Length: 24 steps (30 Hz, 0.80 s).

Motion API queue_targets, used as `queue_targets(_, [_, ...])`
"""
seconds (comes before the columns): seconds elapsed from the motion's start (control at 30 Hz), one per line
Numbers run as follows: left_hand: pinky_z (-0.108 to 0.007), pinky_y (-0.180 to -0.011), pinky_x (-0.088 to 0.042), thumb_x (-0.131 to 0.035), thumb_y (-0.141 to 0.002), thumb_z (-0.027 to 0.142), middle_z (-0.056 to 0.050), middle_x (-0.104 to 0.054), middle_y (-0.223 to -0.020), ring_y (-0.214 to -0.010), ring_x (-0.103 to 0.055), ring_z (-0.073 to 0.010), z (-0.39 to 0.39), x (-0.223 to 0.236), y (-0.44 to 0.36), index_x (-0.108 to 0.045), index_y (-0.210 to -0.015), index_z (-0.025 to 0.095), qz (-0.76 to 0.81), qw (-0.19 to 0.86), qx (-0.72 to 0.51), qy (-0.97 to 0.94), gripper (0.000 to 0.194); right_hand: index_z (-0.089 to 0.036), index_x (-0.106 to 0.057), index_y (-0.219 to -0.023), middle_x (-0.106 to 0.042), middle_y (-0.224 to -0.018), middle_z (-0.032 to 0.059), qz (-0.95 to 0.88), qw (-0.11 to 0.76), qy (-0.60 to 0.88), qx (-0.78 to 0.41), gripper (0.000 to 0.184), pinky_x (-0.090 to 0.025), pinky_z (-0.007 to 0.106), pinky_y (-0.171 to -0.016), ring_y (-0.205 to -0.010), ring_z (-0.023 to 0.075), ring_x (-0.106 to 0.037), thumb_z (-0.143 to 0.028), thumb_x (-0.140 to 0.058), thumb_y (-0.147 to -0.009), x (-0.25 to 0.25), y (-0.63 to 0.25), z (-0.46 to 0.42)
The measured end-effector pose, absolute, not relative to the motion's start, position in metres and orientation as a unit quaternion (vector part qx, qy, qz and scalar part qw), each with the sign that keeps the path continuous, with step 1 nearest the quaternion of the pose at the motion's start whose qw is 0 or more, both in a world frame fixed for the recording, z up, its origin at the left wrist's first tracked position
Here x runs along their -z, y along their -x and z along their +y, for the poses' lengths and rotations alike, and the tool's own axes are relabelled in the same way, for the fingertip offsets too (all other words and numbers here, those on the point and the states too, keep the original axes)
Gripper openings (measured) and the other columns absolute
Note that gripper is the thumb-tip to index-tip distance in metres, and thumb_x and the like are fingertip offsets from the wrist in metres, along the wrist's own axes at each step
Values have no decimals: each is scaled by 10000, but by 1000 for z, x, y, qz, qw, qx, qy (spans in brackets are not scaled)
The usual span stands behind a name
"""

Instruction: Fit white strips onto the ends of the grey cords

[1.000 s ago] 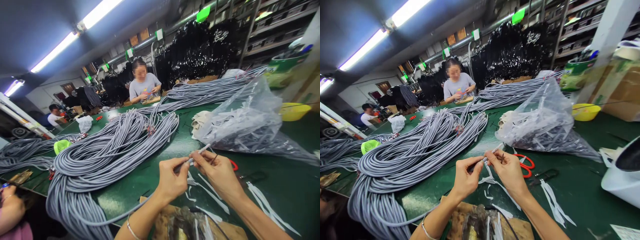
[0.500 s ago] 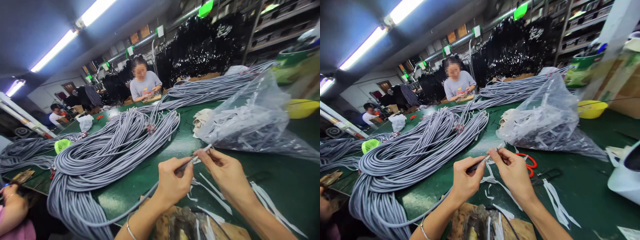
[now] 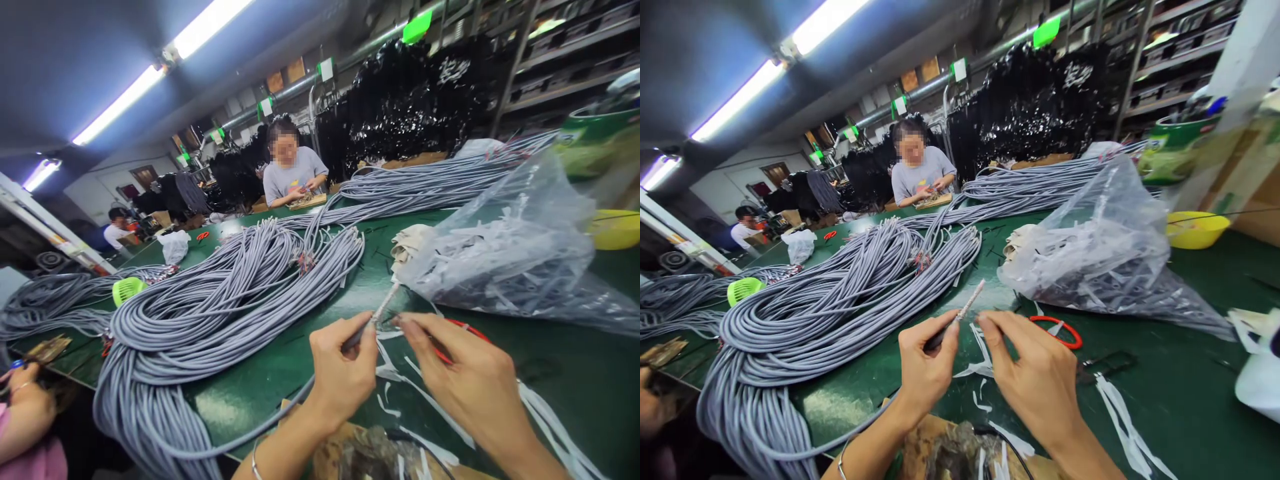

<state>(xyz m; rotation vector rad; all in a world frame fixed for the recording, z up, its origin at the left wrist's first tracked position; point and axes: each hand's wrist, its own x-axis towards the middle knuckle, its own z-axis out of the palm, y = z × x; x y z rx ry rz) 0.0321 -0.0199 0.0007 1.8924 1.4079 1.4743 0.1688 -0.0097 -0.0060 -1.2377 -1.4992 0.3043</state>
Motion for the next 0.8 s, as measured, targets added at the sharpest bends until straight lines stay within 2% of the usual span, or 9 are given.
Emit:
queue_targets(0.13, [-226, -435, -367, -528, -862, 275, -19, -580, -531, -441, -442, -114, -21, 0, -32, -772, -910, 139, 502, 172, -517, -672, 284, -254, -706, -719, -731, -718, 64, -687, 519, 508, -28, 431, -506, 282, -627, -637, 193, -677, -429, -368, -923, 8, -162, -15])
queue_targets(0.3, [-222, -411, -355, -528, -857, 253, -15, -576, -513, -413, -436, -106, -22, -1, -32, -771, -915, 120, 490, 149, -520, -684, 283, -237, -716, -707, -733, -688, 59, -702, 516, 488, 53, 419, -498, 262, -580, -600, 177, -679, -370, -390, -932, 6, -164, -16])
queue_targets(0.4, [-212, -400, -353, -512, -859, 227, -9, -581, -497, -396, -429, -97, -21, -2, -33, -768, -907, 122, 480, 113, -514, -702, 281, -238, -711, -702, -733, -681, 47, -704, 527, 475, 27, 395, -515, 262, -582, -591, 176, -679, -360, -409, -926, 6, -164, -14])
queue_targets(0.57, [-214, -412, -371, -489, -854, 195, -34, -617, -521, -407, -447, -99, -25, -4, -35, -761, -901, 93, 451, 36, -515, -728, 295, -213, -656, -669, -685, -567, -8, -713, 569, 405, -55, 334, -464, 200, -400, -424, 125, -609, -313, -463, -923, 6, -165, -9])
queue_targets(0.7, [-216, -408, -349, -502, -833, 210, -19, -586, -471, -392, -438, -101, -23, -6, -33, -779, -848, 123, 491, 95, -494, -711, 291, -193, -638, -720, -697, -618, 18, -700, 605, 374, 61, 209, -505, 213, -521, -500, 134, -643, -203, -523, -895, 6, -158, -13])
queue_targets(0.8, [-226, -455, -381, -532, -796, 217, -37, -627, -499, -438, -484, -121, -10, -3, -28, -791, -790, 127, 546, 179, -481, -662, 274, -205, -611, -711, -632, -522, -11, -726, 614, 292, 104, 209, -467, 221, -493, -444, 115, -593, -131, -515, -882, 6, -146, -25])
